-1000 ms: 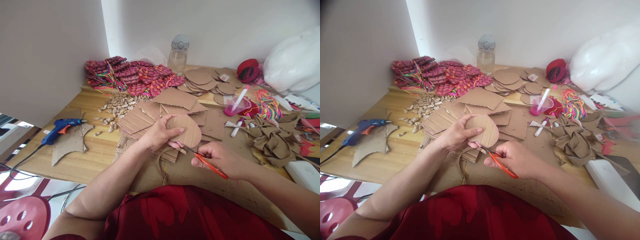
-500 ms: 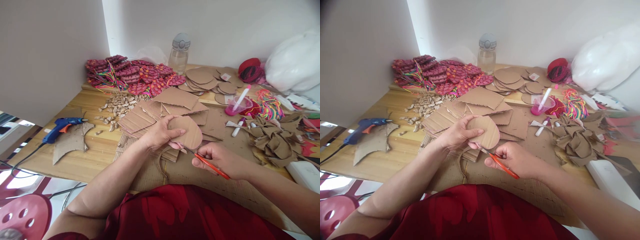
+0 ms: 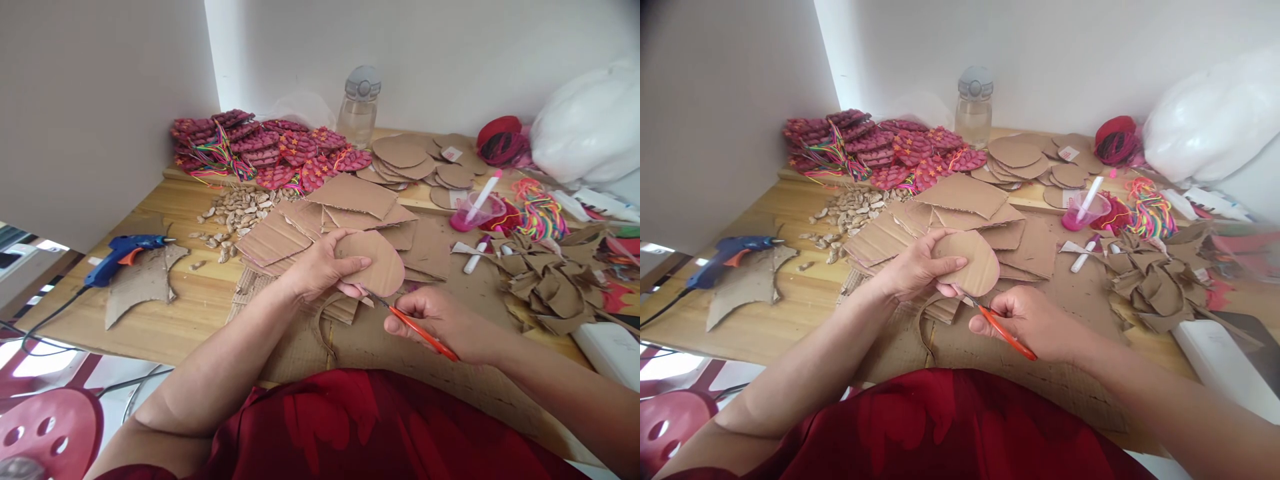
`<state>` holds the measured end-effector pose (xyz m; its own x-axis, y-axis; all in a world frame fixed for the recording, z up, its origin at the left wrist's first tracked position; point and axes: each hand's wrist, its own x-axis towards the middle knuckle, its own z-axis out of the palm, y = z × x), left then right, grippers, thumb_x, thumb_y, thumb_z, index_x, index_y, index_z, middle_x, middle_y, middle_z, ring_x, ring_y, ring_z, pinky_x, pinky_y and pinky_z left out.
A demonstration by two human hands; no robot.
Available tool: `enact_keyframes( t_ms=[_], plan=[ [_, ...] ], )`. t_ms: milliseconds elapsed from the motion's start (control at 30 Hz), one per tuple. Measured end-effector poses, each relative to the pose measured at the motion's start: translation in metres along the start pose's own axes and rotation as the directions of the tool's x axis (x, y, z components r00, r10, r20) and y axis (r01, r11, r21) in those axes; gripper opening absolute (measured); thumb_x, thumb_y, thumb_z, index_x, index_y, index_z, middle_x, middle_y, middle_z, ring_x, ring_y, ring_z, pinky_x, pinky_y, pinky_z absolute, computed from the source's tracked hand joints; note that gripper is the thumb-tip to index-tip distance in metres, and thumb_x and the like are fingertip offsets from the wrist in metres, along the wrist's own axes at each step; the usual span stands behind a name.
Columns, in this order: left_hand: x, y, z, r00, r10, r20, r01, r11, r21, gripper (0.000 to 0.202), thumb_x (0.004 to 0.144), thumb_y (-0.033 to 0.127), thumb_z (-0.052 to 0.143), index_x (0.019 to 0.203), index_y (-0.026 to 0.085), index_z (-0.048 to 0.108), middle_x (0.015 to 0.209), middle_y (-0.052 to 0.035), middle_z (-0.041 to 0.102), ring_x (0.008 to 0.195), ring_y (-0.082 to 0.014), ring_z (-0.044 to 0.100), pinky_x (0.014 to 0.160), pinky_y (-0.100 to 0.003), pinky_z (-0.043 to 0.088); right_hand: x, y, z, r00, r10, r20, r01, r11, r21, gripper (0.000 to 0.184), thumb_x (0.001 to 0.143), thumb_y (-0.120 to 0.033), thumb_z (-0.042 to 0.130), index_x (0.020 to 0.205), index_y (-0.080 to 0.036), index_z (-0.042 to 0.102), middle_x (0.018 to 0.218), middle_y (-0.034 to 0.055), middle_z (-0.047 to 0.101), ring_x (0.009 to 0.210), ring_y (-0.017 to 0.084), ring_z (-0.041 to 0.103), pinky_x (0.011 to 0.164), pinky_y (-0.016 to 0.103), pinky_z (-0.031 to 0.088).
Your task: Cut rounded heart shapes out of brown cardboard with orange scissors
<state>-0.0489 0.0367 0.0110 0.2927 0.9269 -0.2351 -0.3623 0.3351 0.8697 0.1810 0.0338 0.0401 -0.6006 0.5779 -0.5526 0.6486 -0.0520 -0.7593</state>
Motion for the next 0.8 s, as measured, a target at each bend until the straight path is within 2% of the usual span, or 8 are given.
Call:
enact_keyframes(
  t_ms=[167,433,800],
  plan=[
    [-0.0015,0.0017,0.0012,1.0,0.002,-0.015,-0.002,1.0,0.002,0.058,0.077,0.021,0.082,0.125,0.022,0.051,0.092,-0.0027,0.069,0.053,-0.0186,0.073,0.046,-0.025,0.061,-0.0001,0.0032,0.0012,0.999,0.04,0.0,-0.04,0.999,0.01,0.053,0.082,-0.063,0.069,0.06,-0.021,0.047,0.052,-0.0057,0.036,0.048,0.01,0.031,0.046,0.026,0.018],
    [-0.0014,0.0004,0.0018,0.999,0.025,-0.034,-0.026,0.999,-0.027,0.058,0.074,0.022,0.084,0.122,0.022,0.052,0.089,-0.0033,0.069,0.052,-0.0188,0.072,0.042,-0.024,0.058,-0.0001,0.0044,0.0031,0.997,0.06,-0.04,-0.059,0.998,0.014,0.049,0.082,-0.059,0.071,0.06,-0.02,0.05,0.053,-0.0046,0.04,0.047,0.01,0.036,0.046,0.026,0.019],
    [-0.0013,-0.0024,0.003,0.995,0.047,-0.089,-0.05,0.998,-0.031,0.052,0.074,0.024,0.085,0.117,0.023,0.057,0.093,-0.0028,0.069,0.051,-0.0185,0.072,0.044,-0.025,0.059,0.0002,0.0046,0.0082,0.997,0.031,-0.075,-0.024,0.996,0.087,0.05,0.081,-0.058,0.072,0.056,-0.02,0.051,0.048,-0.004,0.043,0.042,0.01,0.036,0.044,0.026,0.018]
  ],
)
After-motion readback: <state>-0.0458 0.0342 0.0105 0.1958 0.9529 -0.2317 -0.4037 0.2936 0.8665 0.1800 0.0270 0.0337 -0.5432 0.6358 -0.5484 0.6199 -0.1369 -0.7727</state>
